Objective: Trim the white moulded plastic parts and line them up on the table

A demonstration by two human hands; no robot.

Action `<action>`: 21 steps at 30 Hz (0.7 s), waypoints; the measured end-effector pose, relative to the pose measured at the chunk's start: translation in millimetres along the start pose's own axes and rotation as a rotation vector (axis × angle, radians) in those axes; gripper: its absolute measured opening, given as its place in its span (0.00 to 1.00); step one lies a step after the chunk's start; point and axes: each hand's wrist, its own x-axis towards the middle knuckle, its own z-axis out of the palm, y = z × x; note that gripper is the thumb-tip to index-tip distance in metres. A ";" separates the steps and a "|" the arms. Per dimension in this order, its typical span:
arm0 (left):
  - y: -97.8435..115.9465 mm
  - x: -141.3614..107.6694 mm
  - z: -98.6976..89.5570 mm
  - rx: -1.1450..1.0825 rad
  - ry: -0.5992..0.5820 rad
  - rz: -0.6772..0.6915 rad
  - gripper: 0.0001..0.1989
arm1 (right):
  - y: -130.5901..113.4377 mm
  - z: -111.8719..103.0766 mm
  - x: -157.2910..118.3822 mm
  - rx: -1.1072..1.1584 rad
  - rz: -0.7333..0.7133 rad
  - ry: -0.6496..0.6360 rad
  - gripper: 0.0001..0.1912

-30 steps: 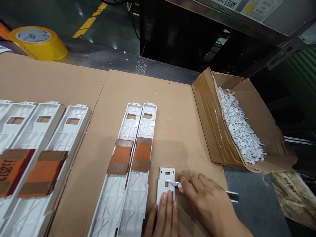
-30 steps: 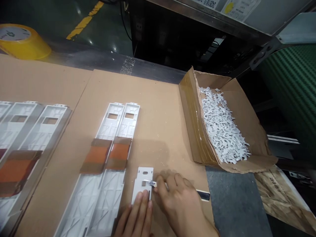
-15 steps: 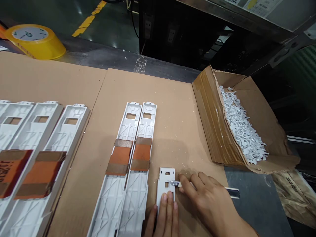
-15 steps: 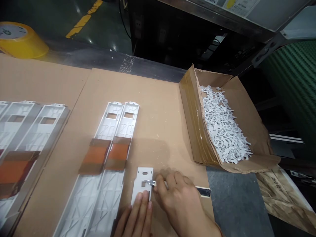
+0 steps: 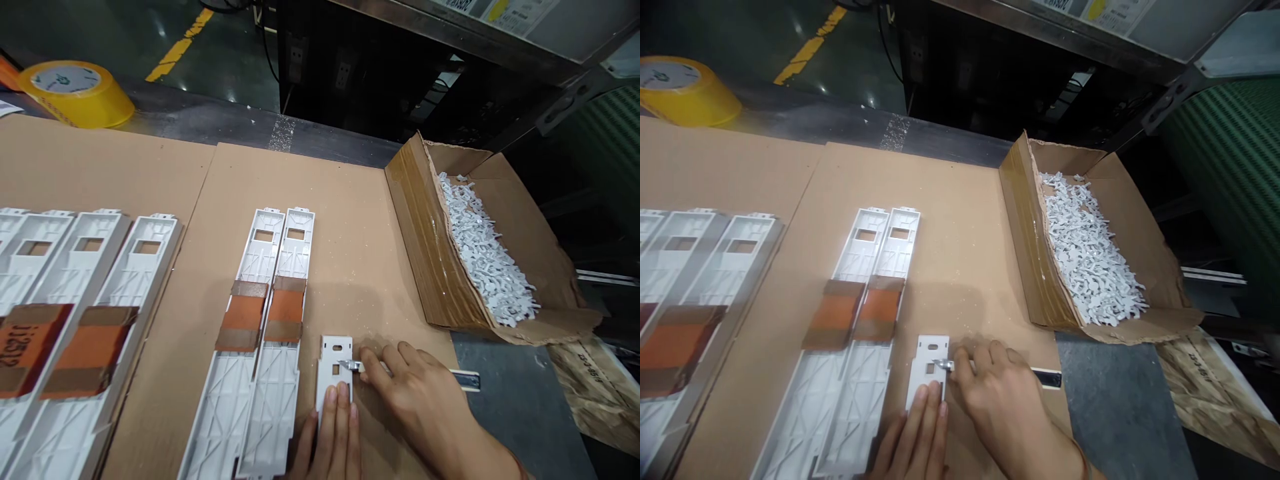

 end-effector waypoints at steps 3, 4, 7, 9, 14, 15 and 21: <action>2.6 -2.5 1.0 -0.040 0.010 -0.036 0.18 | -0.6 -3.3 2.0 -0.010 0.001 -0.004 0.09; 3.6 -3.4 1.3 -0.056 0.005 -0.052 0.19 | -1.0 -4.7 2.6 -0.018 0.000 -0.007 0.10; 5.6 -5.5 1.6 -0.094 -0.018 -0.084 0.21 | -2.3 -8.2 4.5 -0.058 -0.003 -0.020 0.12; 6.0 -6.2 1.3 -0.108 -0.027 -0.087 0.21 | -2.1 -8.9 5.7 -0.078 -0.001 -0.008 0.13; 6.0 -6.8 1.4 -0.128 -0.035 -0.085 0.20 | 5.6 -6.6 5.8 0.021 -0.017 0.004 0.10; 6.0 -6.9 1.7 -0.130 -0.030 -0.087 0.20 | 7.6 -6.4 4.7 0.050 -0.019 0.003 0.08; 6.9 -6.9 2.4 -0.140 -0.014 -0.092 0.20 | 12.1 -7.8 -6.6 0.147 0.079 0.014 0.06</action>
